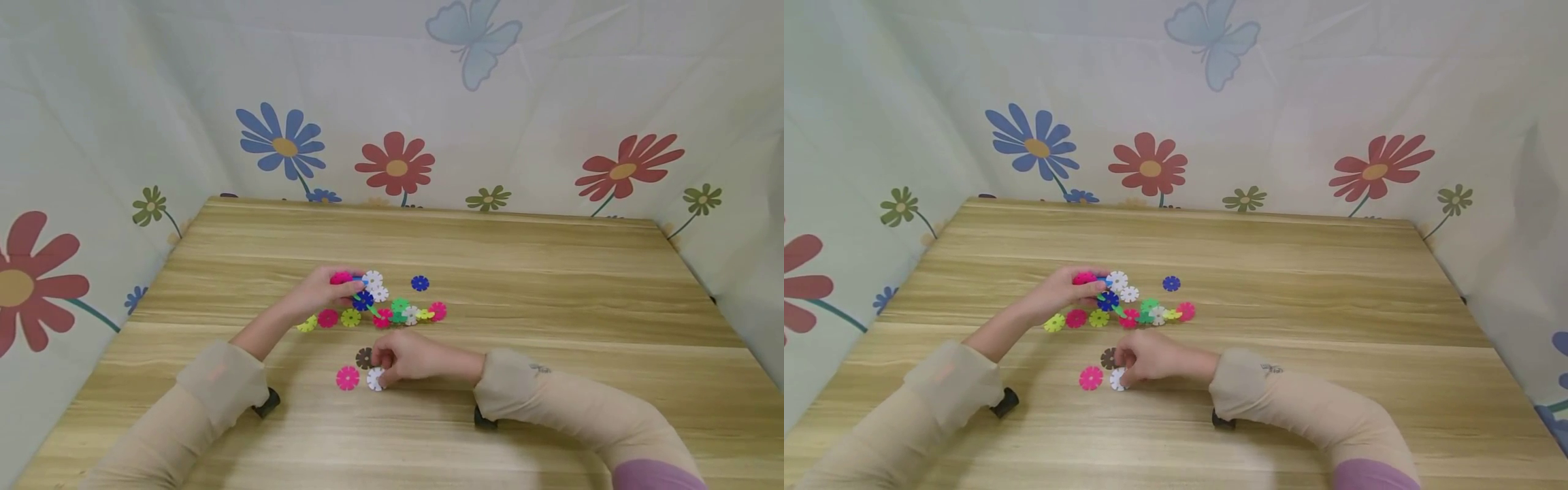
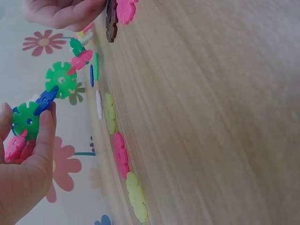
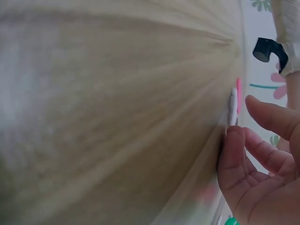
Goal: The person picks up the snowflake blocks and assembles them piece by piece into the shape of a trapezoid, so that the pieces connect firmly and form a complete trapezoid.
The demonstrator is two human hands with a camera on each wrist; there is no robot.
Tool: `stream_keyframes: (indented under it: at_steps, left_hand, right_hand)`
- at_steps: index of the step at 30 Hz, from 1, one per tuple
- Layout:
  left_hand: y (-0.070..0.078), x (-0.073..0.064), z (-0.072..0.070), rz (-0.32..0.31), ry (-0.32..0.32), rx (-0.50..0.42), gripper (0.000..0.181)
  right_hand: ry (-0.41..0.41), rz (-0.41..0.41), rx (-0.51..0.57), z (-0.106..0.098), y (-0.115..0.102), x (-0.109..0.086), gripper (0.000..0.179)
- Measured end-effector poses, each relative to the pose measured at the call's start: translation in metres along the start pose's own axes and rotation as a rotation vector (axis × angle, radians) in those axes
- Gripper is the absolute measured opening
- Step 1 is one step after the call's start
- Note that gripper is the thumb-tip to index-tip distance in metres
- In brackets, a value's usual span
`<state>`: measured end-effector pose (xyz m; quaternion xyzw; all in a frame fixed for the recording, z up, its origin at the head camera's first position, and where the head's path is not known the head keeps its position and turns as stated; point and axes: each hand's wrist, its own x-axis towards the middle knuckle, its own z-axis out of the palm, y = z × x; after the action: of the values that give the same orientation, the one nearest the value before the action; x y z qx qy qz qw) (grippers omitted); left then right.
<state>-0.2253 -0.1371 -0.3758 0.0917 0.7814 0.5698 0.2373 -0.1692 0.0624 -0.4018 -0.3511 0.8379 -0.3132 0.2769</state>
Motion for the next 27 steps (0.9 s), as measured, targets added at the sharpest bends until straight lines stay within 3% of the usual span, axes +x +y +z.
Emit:
stream_keyframes:
  at_steps: [8,17,27]
  left_hand:
    - [-0.001,0.0,0.001,-0.008,0.001,-0.007,0.048]
    - [0.0,-0.002,0.001,-0.007,0.006,-0.012,0.048]
    - [-0.001,-0.002,0.0,-0.012,0.005,-0.011,0.048]
  right_hand:
    - [-0.007,-0.027,-0.177,0.004,-0.003,0.002,0.019]
    - [-0.041,-0.006,-0.191,-0.005,-0.001,-0.002,0.02]
    - [-0.055,0.037,-0.136,-0.016,0.005,-0.001,0.02]
